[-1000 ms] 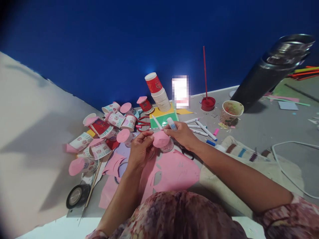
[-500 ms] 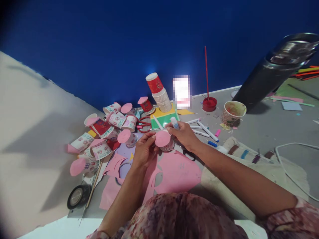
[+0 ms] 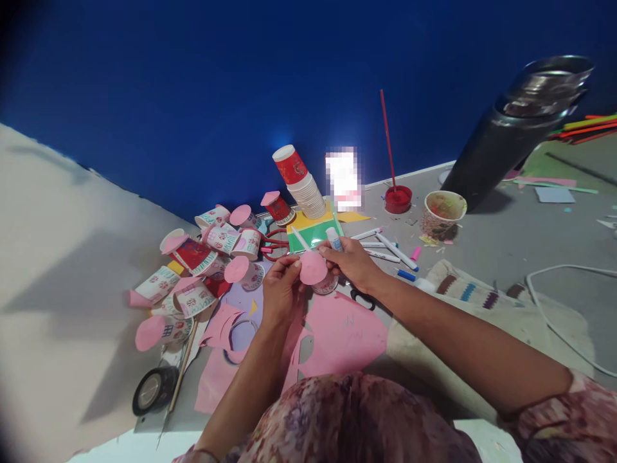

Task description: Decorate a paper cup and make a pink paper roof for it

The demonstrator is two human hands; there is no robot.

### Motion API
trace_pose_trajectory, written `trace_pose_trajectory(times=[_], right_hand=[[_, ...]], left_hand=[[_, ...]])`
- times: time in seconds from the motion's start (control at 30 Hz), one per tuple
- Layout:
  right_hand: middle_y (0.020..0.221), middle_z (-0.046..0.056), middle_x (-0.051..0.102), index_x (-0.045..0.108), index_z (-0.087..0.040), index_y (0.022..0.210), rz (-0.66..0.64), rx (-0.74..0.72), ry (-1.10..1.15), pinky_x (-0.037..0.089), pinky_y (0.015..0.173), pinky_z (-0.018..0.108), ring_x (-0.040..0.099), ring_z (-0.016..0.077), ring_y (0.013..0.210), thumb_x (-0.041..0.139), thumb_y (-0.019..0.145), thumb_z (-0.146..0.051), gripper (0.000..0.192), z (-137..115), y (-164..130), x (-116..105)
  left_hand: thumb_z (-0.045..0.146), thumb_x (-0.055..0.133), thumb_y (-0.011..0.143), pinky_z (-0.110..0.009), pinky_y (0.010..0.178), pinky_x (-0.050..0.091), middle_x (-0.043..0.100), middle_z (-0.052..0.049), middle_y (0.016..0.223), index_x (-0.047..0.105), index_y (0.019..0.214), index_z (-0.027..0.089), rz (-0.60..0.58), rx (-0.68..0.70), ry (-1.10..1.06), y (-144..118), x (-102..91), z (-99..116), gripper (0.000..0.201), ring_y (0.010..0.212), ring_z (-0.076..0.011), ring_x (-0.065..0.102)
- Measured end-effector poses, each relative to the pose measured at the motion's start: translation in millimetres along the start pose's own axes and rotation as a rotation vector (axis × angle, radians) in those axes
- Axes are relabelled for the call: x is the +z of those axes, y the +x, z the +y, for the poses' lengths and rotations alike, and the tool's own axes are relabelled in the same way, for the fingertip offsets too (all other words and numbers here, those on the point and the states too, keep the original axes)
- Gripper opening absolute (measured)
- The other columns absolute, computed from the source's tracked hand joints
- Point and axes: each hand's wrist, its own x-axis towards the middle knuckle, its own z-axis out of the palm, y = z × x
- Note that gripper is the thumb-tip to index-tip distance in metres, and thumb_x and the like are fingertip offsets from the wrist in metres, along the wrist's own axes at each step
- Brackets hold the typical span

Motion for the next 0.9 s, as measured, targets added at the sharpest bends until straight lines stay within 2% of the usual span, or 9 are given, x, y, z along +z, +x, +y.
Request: trace_pose_trajectory(times=[0.23,0.53,0.67,0.9], right_hand=[[0.058,-0.005,0.056,0.066,-0.017,0.087,0.024,0.001,-0.048,0.036,0.047,0.023,0.047,0.0096,0.051,0.089,0.065,-0.054,0.048,-0.4,-1.2,0.0],[0.065,-0.004,0.06,0.072,-0.019,0.081,0.046,-0.046,-0.146,0.037,0.054,0.026,0.05,0.0126,0.059,0.086,0.063,-0.036,0.029,-1.5,-4.1,-0.1],[0.065,-0.005,0.06,0.071,-0.019,0.082,0.033,-0.023,-0.112,0.036,0.053,0.026,0.048,0.0116,0.058,0.087,0.061,-0.039,0.033,-1.7,-3.8,0.5],[0.064,-0.005,0.057,0.065,-0.018,0.083,-0.007,0.039,-0.022,0.031,0.046,0.024,0.046,0.0093,0.052,0.09,0.058,-0.046,0.045,3.6,-0.9,1.1]], left_hand=[[0.037,0.091,0.067,-0.016,0.044,0.033,0.057,0.008,0.062,0.068,0.087,0.016,0.014,0.017,0.063,0.4,-1.5,-7.3,0.037,0.047,-0.0042,0.045],[0.034,0.089,0.067,-0.017,0.049,0.04,0.061,0.006,0.065,0.069,0.084,0.016,0.014,0.012,0.109,0.1,-1.3,-7.9,0.032,0.05,-0.0048,0.048],[0.035,0.09,0.067,-0.016,0.047,0.038,0.063,0.006,0.068,0.069,0.083,0.016,0.01,0.025,0.11,0.0,-2.4,-8.2,0.032,0.051,-0.0044,0.049],[0.038,0.092,0.064,-0.017,0.042,0.034,0.057,0.007,0.06,0.068,0.082,0.016,-0.034,0.008,0.07,2.2,-3.7,-8.6,0.038,0.046,-0.0046,0.044]])
